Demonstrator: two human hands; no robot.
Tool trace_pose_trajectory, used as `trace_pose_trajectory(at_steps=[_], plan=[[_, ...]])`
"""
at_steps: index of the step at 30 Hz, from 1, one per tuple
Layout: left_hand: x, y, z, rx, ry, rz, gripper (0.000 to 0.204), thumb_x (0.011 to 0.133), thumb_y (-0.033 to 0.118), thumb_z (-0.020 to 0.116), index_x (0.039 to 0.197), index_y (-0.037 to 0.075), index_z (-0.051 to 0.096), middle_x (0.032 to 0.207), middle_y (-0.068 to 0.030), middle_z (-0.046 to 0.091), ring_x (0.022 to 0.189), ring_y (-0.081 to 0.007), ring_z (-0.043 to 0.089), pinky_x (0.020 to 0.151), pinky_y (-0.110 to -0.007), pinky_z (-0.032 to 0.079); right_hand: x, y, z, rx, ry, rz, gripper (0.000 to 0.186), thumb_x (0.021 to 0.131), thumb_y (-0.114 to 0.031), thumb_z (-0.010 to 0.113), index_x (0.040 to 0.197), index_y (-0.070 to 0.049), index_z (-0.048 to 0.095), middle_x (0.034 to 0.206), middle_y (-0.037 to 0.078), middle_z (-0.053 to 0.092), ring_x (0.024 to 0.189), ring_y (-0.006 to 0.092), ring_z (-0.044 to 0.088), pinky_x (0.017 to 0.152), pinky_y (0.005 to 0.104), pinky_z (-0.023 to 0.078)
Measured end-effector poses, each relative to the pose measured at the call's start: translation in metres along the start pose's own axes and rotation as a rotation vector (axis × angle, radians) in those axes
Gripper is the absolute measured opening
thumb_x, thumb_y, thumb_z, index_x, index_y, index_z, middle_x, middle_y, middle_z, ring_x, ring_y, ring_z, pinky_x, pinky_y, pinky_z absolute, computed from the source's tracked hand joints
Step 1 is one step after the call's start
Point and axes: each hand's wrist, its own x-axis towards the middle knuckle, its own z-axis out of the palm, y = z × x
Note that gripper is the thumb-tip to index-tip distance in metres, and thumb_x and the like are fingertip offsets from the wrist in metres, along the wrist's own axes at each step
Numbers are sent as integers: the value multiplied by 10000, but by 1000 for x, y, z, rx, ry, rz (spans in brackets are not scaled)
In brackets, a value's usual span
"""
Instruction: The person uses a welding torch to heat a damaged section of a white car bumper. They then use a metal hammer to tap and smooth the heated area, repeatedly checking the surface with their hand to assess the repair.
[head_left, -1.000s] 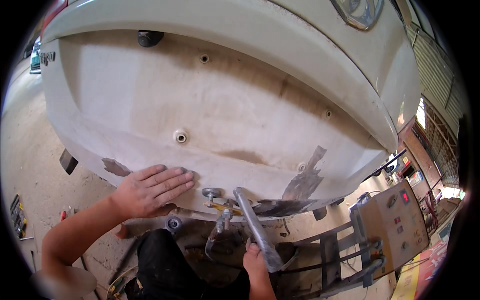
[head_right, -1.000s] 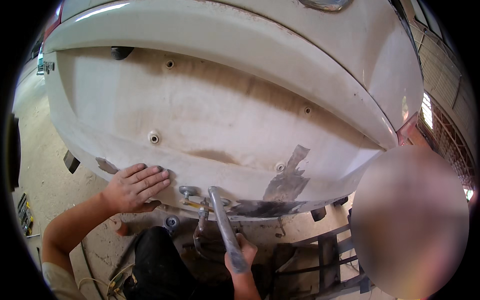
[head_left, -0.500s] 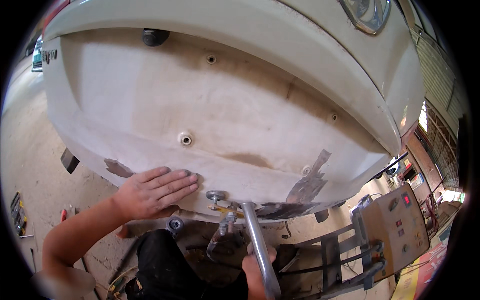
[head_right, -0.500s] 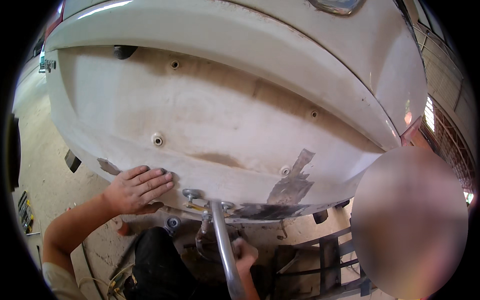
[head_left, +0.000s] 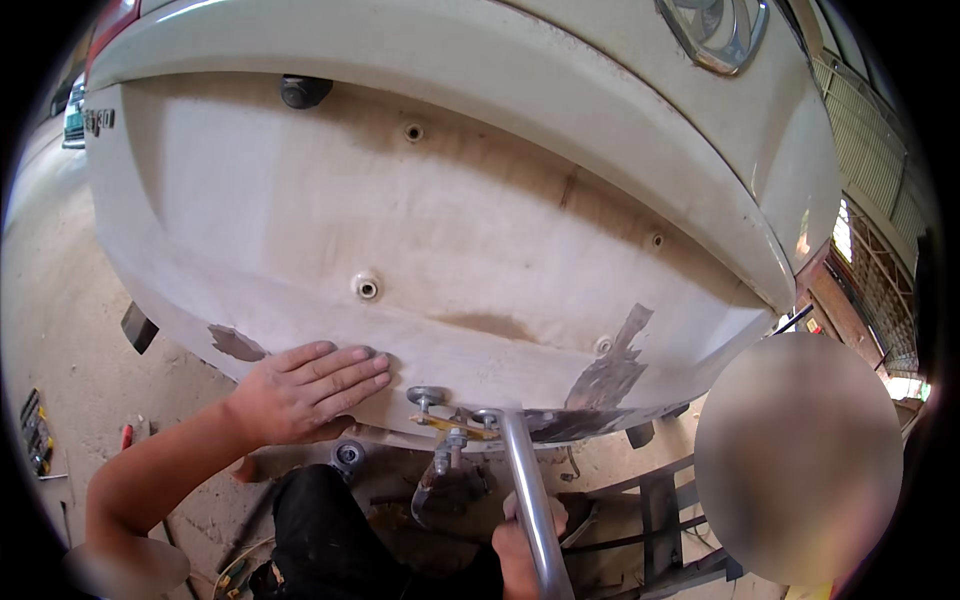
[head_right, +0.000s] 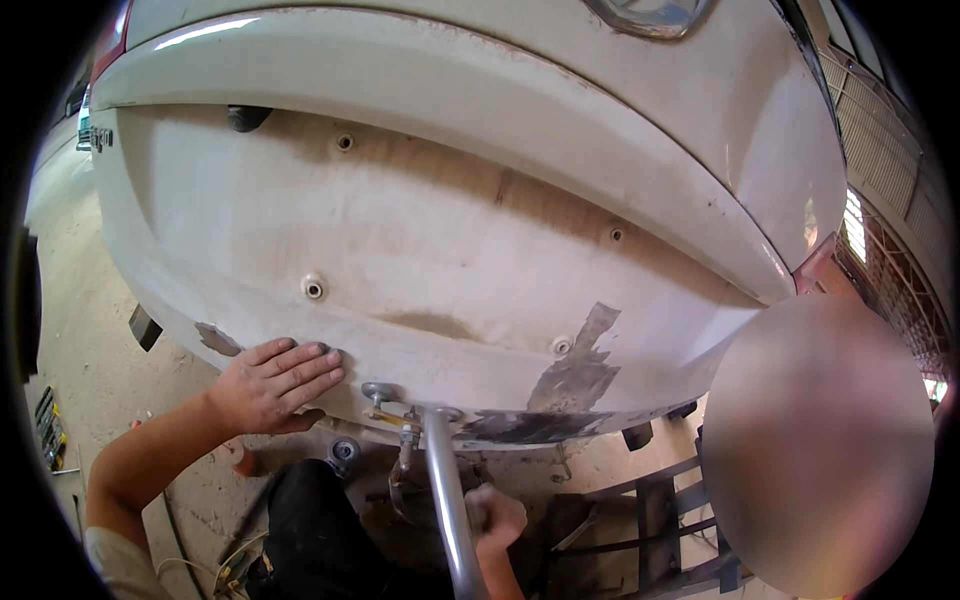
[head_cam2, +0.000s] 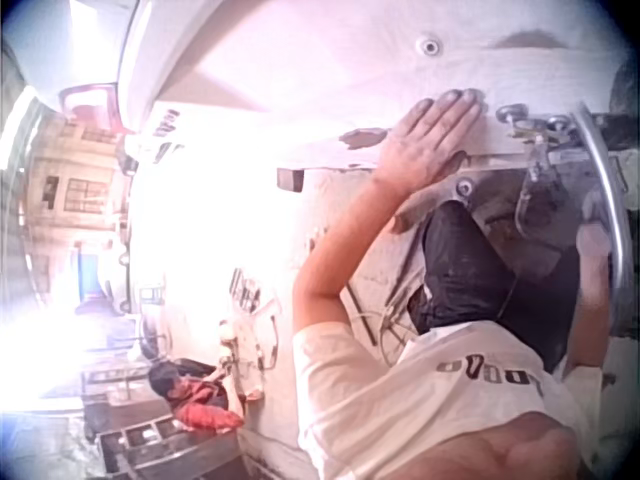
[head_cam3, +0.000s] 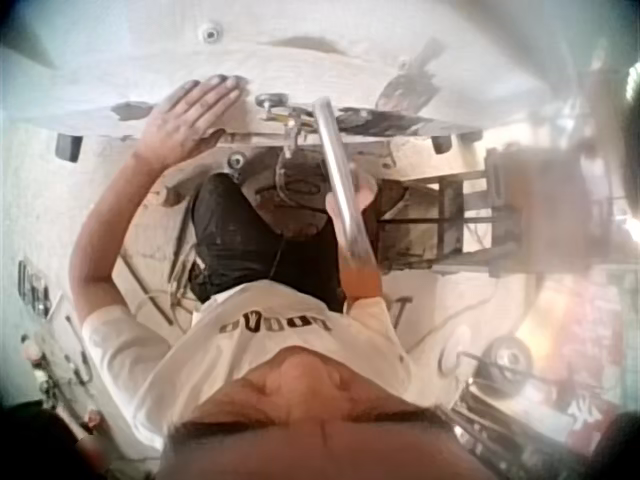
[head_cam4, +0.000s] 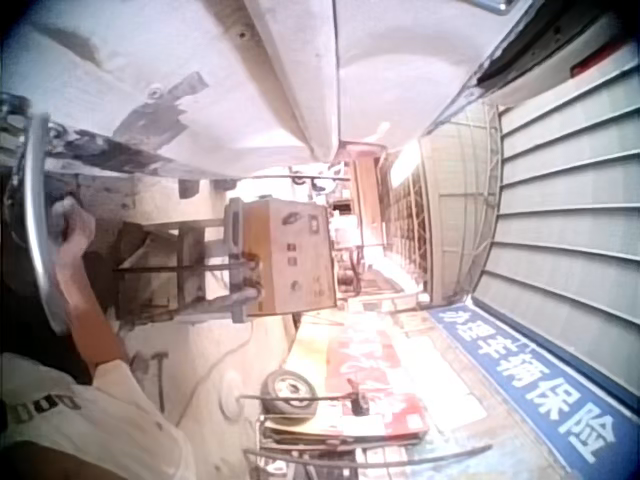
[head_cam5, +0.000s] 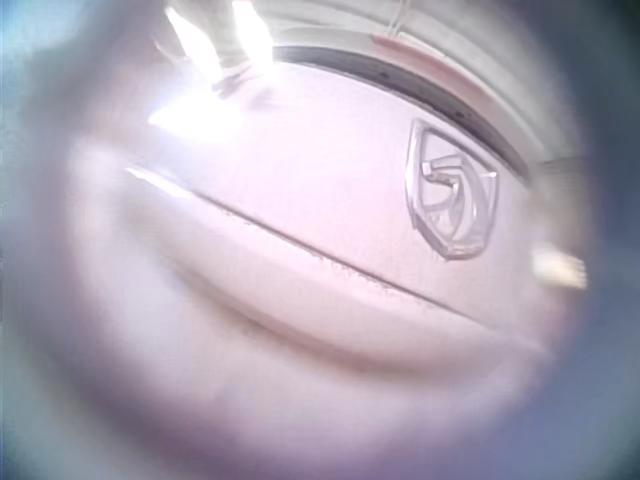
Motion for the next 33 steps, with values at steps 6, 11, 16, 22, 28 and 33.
trace_pose_trajectory(at_steps=[6,11,16,22,28,33], plan=[[-1,0,-3,23,-33,-10,622,794,360,625,1353,140,462,1406,0,448,1284,-139,415,1056,-320,324,5,21,10,-195,-165,233,242,719,-241,661,687,-35,537,547,161,508,475,321,550,457,347,424],[-1,1,7,60,48,29,620,748,398,664,1294,137,529,1358,-18,499,1283,-171,417,1079,-361,283,11,-14,8,154,108,-158,244,742,-188,654,622,-40,502,504,93,474,405,241,490,422,297,390],[-2,2,-1,-1,-22,-7,636,787,367,624,1358,145,455,1407,-1,446,1284,-143,413,1053,-325,322,6,11,12,-284,-137,84,378,817,-331,656,623,-51,495,491,85,452,432,236,514,423,309,394],[0,-2,3,32,-4,7,640,759,393,651,1325,137,494,1381,-17,475,1274,-166,423,1054,-350,313,-2,8,11,69,-49,-34,428,810,-402,660,622,-57,491,485,93,455,430,269,515,431,320,398],[-6,2,2,57,-18,20,645,745,416,660,1306,134,515,1375,-20,482,1281,-175,414,1068,-363,285,10,-10,5,-58,-72,69,345,791,-303,637,624,-32,504,485,114,458,410,291,497,420,321,400],[-4,2,4,49,-37,5,651,739,415,667,1306,131,514,1372,-23,483,1276,-178,420,1076,-369,274,8,5,14,-121,-62,209,248,741,-205,618,615,-23,505,497,135,438,416,290,475,424,333,389]])
